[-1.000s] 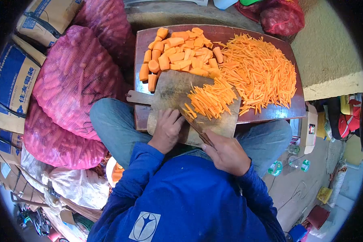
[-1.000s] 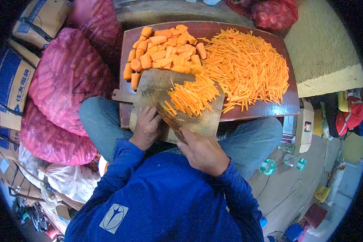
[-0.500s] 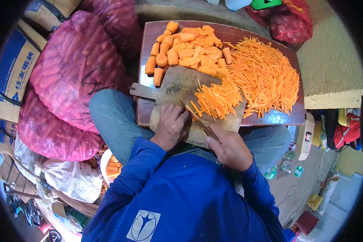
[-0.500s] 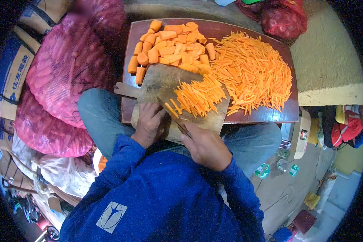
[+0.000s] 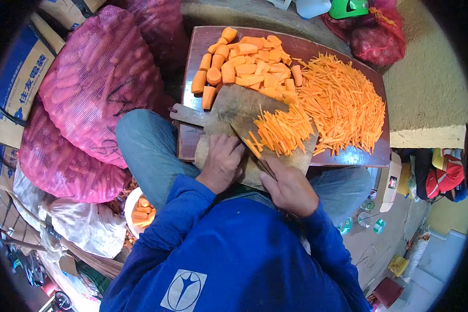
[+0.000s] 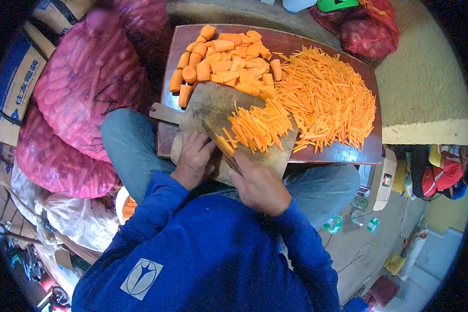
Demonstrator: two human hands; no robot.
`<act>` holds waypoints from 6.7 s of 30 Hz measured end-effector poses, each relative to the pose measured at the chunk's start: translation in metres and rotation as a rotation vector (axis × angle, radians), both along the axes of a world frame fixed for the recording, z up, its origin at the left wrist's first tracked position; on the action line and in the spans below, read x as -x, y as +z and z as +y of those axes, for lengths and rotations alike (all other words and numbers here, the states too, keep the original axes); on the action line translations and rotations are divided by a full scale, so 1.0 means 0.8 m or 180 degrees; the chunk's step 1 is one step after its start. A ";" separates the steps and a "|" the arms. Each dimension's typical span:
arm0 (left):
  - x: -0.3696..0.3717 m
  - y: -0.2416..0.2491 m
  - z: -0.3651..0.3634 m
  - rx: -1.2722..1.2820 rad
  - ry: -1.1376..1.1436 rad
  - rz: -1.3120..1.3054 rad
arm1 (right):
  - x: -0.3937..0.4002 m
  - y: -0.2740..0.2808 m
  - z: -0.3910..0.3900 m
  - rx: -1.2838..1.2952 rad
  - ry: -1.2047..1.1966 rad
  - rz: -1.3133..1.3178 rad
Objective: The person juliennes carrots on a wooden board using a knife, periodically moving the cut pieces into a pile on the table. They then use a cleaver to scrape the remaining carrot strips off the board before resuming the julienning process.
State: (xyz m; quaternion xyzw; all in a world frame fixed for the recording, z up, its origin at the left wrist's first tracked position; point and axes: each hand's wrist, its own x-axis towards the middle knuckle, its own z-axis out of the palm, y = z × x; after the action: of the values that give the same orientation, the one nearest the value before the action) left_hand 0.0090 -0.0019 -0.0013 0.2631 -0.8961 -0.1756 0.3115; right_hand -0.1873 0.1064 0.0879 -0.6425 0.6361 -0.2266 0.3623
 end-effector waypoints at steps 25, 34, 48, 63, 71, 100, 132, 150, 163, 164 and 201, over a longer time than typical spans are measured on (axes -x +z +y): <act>-0.001 -0.002 0.001 -0.0107 0.0033 0.0095 | -0.011 -0.005 -0.013 0.0166 -0.0065 0.0060; 0.000 -0.001 0.000 -0.0130 0.0070 0.0313 | -0.015 -0.001 -0.016 0.0198 -0.0025 0.0100; 0.001 -0.002 -0.003 -0.0595 0.0660 0.1241 | -0.004 0.006 0.013 -0.0111 -0.0368 -0.0605; 0.016 0.091 -0.044 -0.1537 0.0299 0.1015 | 0.035 0.037 0.041 0.0838 -0.0077 0.0769; 0.094 0.110 -0.084 -0.0704 -0.0979 -0.0663 | 0.034 0.040 0.043 0.1055 0.0274 0.1704; 0.262 0.040 -0.298 -0.0031 0.0257 -0.1831 | 0.022 0.001 0.089 0.1529 -0.0132 0.1031; -0.034 0.022 0.021 0.0166 -0.0351 -0.0205 | 0.032 0.013 0.073 0.0127 -0.0597 -0.0639; -0.008 0.018 0.004 -0.0055 -0.0374 -0.0370 | 0.042 0.016 0.044 0.0139 -0.0414 -0.0414; 0.001 0.014 0.001 -0.0123 -0.0316 -0.0304 | 0.043 0.023 0.038 -0.0015 -0.0231 -0.0190; -0.001 0.017 0.001 -0.0121 -0.0312 -0.0302 | 0.042 0.024 0.037 -0.0048 -0.0260 0.0026; 0.013 0.013 0.003 -0.0032 -0.0002 -0.0365 | 0.027 0.011 0.050 0.0341 -0.0271 0.0242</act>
State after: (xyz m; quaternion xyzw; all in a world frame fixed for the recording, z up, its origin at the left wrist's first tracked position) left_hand -0.0015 0.0003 0.0087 0.2741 -0.9116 -0.1648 0.2582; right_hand -0.2092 0.1467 0.0966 -0.6414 0.6631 -0.2510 0.2930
